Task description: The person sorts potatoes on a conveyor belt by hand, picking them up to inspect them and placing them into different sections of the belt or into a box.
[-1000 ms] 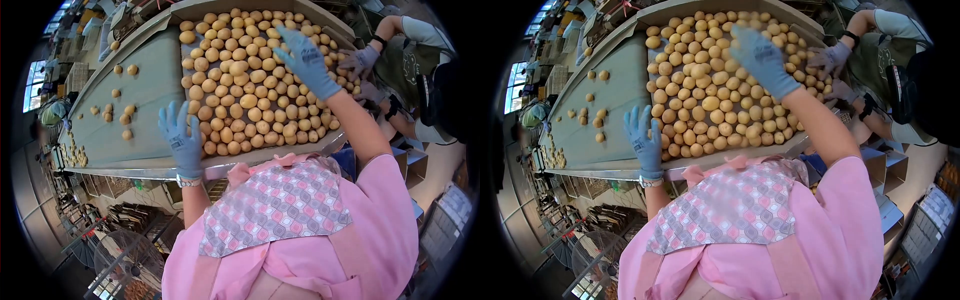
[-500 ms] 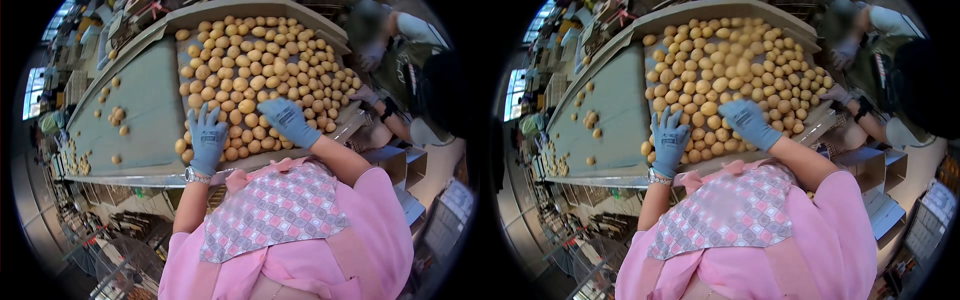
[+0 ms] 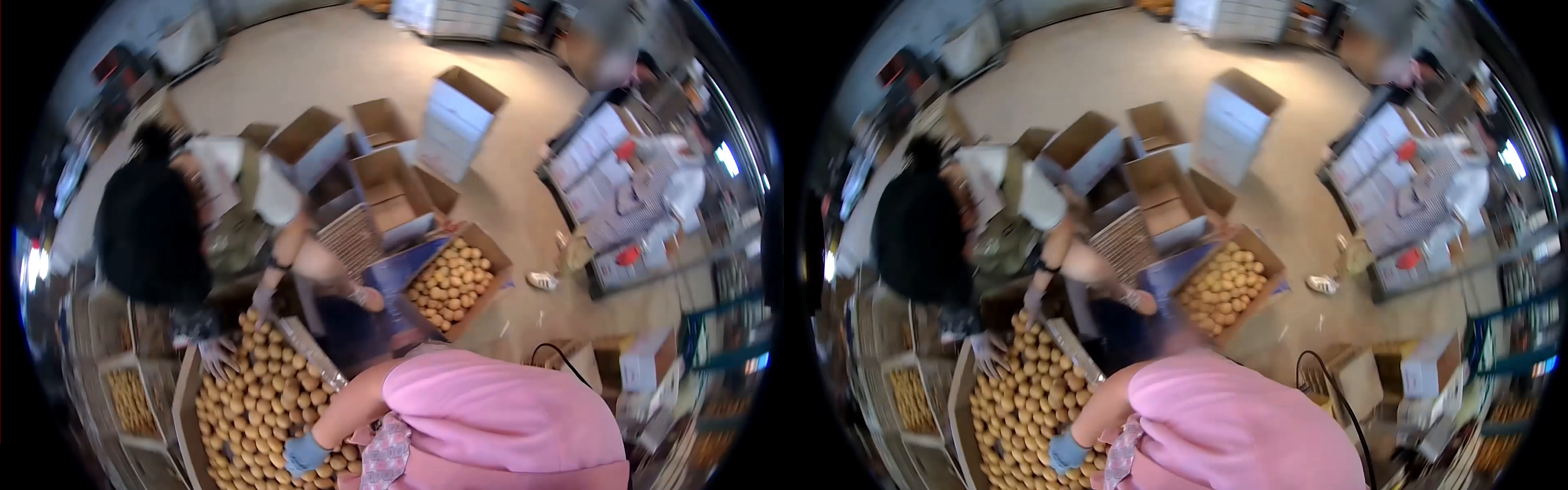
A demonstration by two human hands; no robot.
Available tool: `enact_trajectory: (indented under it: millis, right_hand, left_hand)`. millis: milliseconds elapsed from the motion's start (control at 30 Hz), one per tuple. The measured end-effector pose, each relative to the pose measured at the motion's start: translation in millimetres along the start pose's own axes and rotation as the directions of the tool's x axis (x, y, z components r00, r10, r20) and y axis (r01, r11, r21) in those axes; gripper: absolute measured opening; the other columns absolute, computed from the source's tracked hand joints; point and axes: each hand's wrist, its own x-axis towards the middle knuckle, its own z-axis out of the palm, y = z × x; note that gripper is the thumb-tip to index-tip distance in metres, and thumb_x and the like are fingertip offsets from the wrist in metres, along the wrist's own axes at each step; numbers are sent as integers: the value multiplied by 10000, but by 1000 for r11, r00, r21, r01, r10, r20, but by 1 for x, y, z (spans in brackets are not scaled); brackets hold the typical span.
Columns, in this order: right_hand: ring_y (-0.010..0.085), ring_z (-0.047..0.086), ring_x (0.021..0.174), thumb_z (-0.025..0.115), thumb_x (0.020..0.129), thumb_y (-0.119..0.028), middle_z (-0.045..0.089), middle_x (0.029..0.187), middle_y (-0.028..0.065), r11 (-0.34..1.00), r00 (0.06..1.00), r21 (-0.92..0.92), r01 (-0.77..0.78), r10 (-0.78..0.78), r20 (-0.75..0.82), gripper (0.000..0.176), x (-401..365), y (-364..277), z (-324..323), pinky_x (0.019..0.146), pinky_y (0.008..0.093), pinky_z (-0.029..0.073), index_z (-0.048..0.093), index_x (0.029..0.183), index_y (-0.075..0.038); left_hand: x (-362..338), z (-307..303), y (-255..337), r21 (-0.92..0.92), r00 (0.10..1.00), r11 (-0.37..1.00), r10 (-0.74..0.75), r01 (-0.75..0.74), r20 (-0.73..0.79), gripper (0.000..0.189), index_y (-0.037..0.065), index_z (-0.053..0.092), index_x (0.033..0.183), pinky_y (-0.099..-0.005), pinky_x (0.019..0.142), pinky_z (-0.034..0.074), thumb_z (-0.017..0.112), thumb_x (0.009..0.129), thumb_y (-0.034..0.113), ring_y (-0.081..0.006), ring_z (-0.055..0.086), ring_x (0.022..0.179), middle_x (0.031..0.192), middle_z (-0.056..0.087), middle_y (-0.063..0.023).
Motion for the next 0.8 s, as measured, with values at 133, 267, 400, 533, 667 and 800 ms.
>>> enact_trajectory:
  millis: [133, 267, 400, 533, 667, 800]
  right_hand:
    - [262, 707, 771, 634, 885, -290, 710, 855, 39, 995, 994, -49, -83, 80, -72, 175, -119, 22, -44, 659, 416, 542, 722, 841, -145]
    - [260, 701, 821, 653, 890, -326, 697, 844, 57, 905, 912, 114, -410, 408, 37, 181, -199, 21, -76, 759, 423, 538, 705, 879, -154]
    - [258, 692, 865, 638, 912, -328, 690, 898, 60, 875, 895, 190, -445, 438, 77, 186, -200, 12, -77, 792, 422, 533, 681, 944, -149]
    - [256, 682, 908, 623, 933, -329, 683, 953, 62, 868, 899, 232, -439, 422, 120, 201, -194, 10, -77, 825, 422, 528, 658, 1008, -145]
    - [254, 672, 951, 608, 954, -330, 676, 1007, 65, 863, 903, 264, -430, 402, 153, 224, -188, 9, -74, 858, 422, 523, 635, 1072, -141]
    - [252, 663, 995, 593, 976, -331, 669, 1062, 67, 852, 902, 304, -426, 377, 208, 252, -177, 8, -71, 890, 422, 518, 612, 1136, -137]
  left_hand:
    - [74, 35, 65, -142, 977, 966, 211, -214, -37, 215, 63, 643, 1082, -674, 1279, 151, 636, 894, 167, -392, 389, 1513, 1585, 495, -187]
    - [102, 55, 126, -215, 932, 909, 363, -357, -13, 262, 58, 631, 1112, -668, 1277, 156, 653, 887, 191, -401, 379, 1514, 1588, 484, -192]
    - [104, 62, 145, -217, 924, 903, 382, -371, 12, 311, 54, 618, 1142, -662, 1275, 162, 671, 881, 215, -411, 368, 1515, 1591, 473, -197]
    - [104, 63, 138, -201, 938, 921, 346, -335, 21, 363, 49, 605, 1173, -656, 1273, 167, 689, 875, 239, -420, 358, 1516, 1594, 462, -202]
    - [98, 62, 125, -197, 952, 935, 306, -295, 23, 415, 45, 593, 1203, -650, 1271, 173, 707, 869, 263, -429, 348, 1517, 1597, 451, -207]
    - [95, 60, 112, -200, 965, 947, 261, -253, 18, 468, 40, 580, 1233, -644, 1269, 179, 724, 863, 286, -439, 337, 1518, 1600, 440, -211]
